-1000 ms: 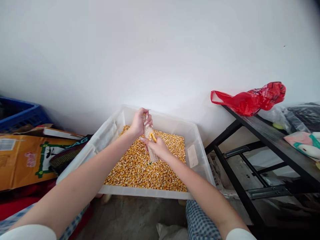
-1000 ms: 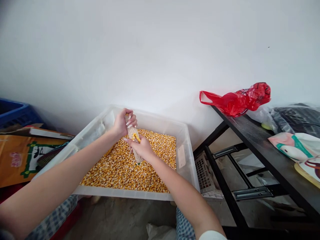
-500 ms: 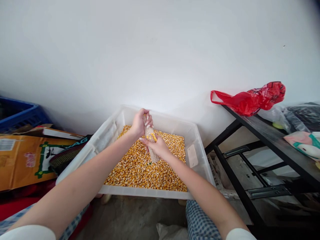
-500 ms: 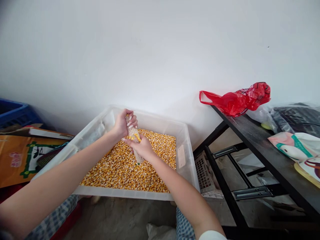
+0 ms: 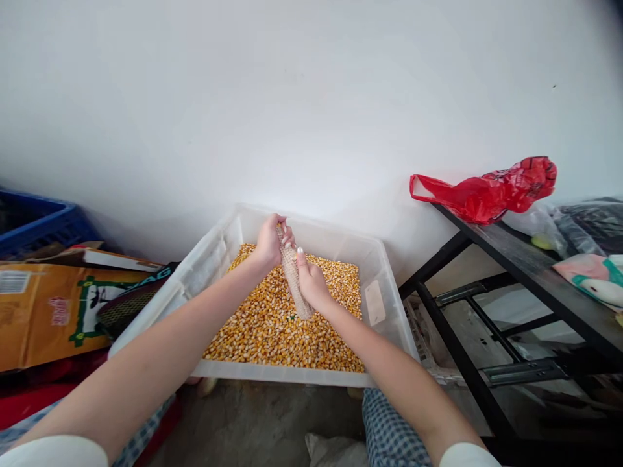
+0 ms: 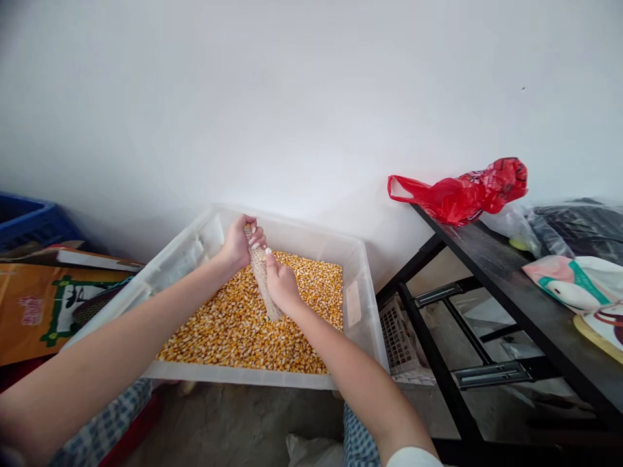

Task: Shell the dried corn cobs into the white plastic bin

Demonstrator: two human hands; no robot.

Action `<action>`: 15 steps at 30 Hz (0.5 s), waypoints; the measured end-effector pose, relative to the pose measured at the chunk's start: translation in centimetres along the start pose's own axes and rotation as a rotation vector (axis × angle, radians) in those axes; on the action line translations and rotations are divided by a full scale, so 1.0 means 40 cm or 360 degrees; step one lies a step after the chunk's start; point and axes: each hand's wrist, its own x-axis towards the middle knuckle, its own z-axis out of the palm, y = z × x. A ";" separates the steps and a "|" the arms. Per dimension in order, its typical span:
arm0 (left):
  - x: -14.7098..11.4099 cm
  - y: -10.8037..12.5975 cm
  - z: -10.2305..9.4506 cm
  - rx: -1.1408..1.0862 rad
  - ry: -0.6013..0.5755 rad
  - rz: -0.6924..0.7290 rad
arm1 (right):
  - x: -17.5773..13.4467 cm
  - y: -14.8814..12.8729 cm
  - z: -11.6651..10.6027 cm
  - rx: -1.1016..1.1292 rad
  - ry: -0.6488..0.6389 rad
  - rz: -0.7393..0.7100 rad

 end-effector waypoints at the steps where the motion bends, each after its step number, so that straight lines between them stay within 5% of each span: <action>1: 0.000 -0.006 0.002 0.0010 0.0017 0.0003 | 0.006 0.005 0.001 0.0075 -0.0003 0.0081; 8: 0.014 -0.024 -0.019 0.0055 0.0126 -0.0020 | 0.035 0.028 -0.001 0.0513 -0.0369 0.0232; 12: 0.025 -0.016 -0.032 0.0002 0.0191 0.0001 | 0.042 0.035 0.002 0.0314 -0.0194 0.0020; 15: 0.024 -0.015 -0.018 0.0015 0.0167 -0.0013 | 0.049 0.033 0.000 0.0282 -0.0171 0.0078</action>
